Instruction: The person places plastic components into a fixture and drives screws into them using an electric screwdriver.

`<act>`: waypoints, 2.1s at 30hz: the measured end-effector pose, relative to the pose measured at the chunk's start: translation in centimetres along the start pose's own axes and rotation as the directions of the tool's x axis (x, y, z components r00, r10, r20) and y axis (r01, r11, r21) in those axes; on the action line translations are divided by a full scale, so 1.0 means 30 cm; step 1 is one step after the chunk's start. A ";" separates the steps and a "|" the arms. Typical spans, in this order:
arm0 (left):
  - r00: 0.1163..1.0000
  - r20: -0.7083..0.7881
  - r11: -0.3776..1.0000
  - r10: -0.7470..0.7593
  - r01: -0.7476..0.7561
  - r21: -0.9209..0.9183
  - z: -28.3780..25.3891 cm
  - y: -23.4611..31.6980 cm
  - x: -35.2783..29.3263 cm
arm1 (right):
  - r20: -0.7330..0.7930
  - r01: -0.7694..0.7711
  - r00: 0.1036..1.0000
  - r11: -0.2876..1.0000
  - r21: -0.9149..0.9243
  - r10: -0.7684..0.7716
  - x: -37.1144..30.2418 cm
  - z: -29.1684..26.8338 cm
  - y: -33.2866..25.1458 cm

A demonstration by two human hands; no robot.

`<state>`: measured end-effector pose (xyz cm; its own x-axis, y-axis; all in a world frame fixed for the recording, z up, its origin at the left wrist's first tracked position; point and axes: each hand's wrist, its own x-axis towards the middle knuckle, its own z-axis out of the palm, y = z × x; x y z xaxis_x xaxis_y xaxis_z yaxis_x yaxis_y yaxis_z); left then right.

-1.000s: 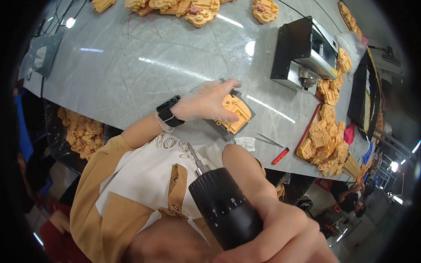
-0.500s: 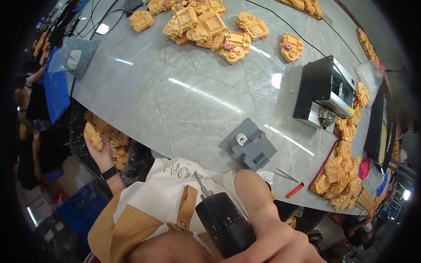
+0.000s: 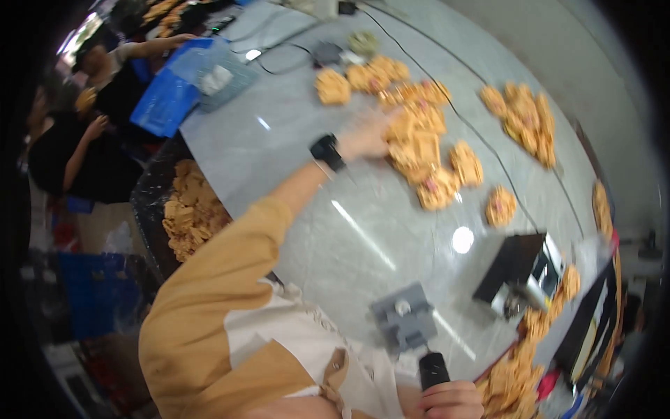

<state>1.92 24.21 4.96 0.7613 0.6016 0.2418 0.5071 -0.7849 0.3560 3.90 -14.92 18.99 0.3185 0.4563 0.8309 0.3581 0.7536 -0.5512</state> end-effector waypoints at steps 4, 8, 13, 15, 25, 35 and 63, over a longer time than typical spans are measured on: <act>0.989 -0.131 0.997 -0.071 0.075 0.023 -0.029 -0.022 -0.069 | -0.608 -0.632 0.707 0.709 -0.313 0.362 -0.333 -0.171 0.014; 0.923 -0.384 0.956 -0.032 -0.084 -0.280 -0.138 0.148 -0.224 | -0.742 -0.698 0.591 0.662 -0.273 0.317 -0.422 -0.122 0.099; 0.810 0.060 0.704 0.584 -0.467 -0.535 -0.076 0.457 -0.406 | -0.796 -0.530 0.589 0.810 -0.250 0.140 -0.347 -0.133 0.236; 0.819 0.026 0.697 0.573 -0.470 -0.542 -0.028 0.499 -0.440 | -0.810 -0.429 0.565 0.894 -0.126 0.157 -0.289 -0.124 0.232; 0.825 0.214 0.844 0.523 -0.465 -0.268 0.007 0.571 -0.562 | -0.864 -0.426 0.502 0.880 -0.209 0.038 -0.346 -0.204 0.023; 0.863 0.383 0.943 0.330 -0.317 -0.099 -0.014 0.549 -0.607 | -0.858 -0.446 0.503 0.882 -0.155 0.104 -0.340 -0.180 0.071; 0.700 0.027 0.664 0.714 -0.664 -0.343 0.117 0.554 -0.495 | -0.931 -0.475 0.333 0.880 -0.030 0.148 -0.208 -0.099 0.182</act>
<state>0.45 1.70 4.11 0.9058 -0.1435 0.3986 -0.3076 -0.8698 0.3859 6.47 -15.05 10.59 0.9764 -0.1774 0.1236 0.1901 0.4320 -0.8816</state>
